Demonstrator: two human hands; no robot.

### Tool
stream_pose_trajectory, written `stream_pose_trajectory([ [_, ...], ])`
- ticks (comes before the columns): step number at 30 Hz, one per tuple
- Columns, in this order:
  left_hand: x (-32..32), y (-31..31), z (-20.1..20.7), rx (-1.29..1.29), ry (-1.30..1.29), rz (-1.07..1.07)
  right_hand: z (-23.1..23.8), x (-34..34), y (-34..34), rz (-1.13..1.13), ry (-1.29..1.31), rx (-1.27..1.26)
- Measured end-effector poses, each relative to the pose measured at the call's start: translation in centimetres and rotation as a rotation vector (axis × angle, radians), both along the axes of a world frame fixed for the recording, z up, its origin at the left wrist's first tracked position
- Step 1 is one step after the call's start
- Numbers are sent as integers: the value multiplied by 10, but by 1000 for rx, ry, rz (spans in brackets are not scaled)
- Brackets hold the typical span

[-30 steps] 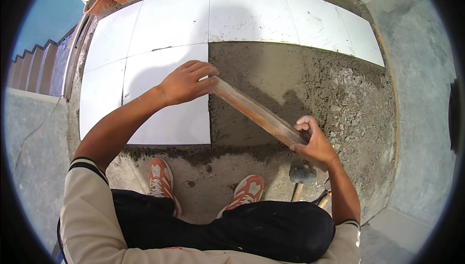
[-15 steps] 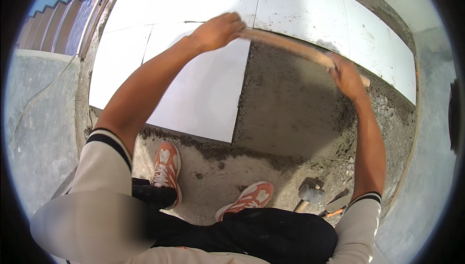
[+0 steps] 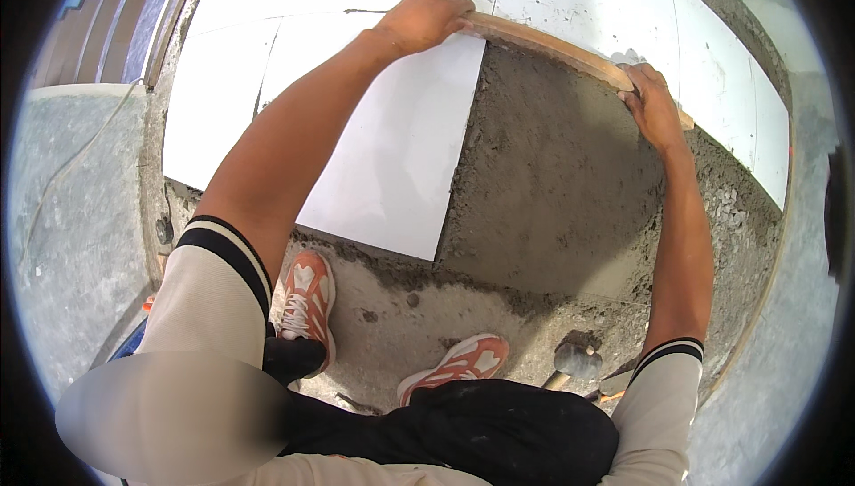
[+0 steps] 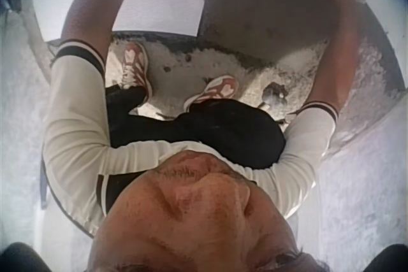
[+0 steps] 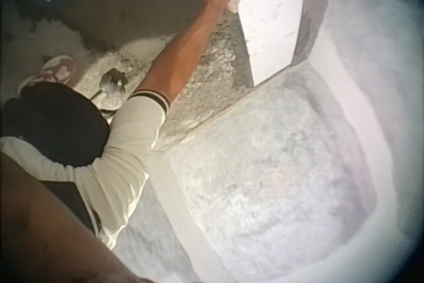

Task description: The person is installing white floor tiles on a concrete surface. They use a trowel to spread cement, a rubber mallet to tap the tiles into place, and a wooden straightedge to level the surface. The person also cleans the tiles with a sponge.

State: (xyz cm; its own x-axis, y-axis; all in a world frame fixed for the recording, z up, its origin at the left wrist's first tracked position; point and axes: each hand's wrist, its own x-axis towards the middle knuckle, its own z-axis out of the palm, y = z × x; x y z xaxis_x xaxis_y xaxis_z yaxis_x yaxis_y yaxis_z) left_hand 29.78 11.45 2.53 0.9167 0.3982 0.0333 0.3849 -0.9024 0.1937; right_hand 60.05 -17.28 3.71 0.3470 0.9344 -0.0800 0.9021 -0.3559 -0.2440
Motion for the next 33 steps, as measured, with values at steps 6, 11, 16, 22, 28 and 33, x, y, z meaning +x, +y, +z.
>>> stream_pose_trajectory([
  [6, -6, 4, 0, -15, -11, 11, -7, 35, -34, -23, 37, 158],
  [11, -4, -3, -2, -69, -11, 25, -3, 59, -59, -98, -31, 51],
  [16, -12, -4, -10, -109, -50, 24, -15, 58, -73, -54, -107, 99],
  [22, -59, -55, -8, -200, -16, -39, 4, 10, -116, -89, -98, 22],
  [28, -20, -17, -20, -31, -105, 24, -12, 46, -82, -72, -165, 126],
  [33, -6, -5, -15, -94, -92, 46, -17, 67, -67, -97, -135, 67],
])
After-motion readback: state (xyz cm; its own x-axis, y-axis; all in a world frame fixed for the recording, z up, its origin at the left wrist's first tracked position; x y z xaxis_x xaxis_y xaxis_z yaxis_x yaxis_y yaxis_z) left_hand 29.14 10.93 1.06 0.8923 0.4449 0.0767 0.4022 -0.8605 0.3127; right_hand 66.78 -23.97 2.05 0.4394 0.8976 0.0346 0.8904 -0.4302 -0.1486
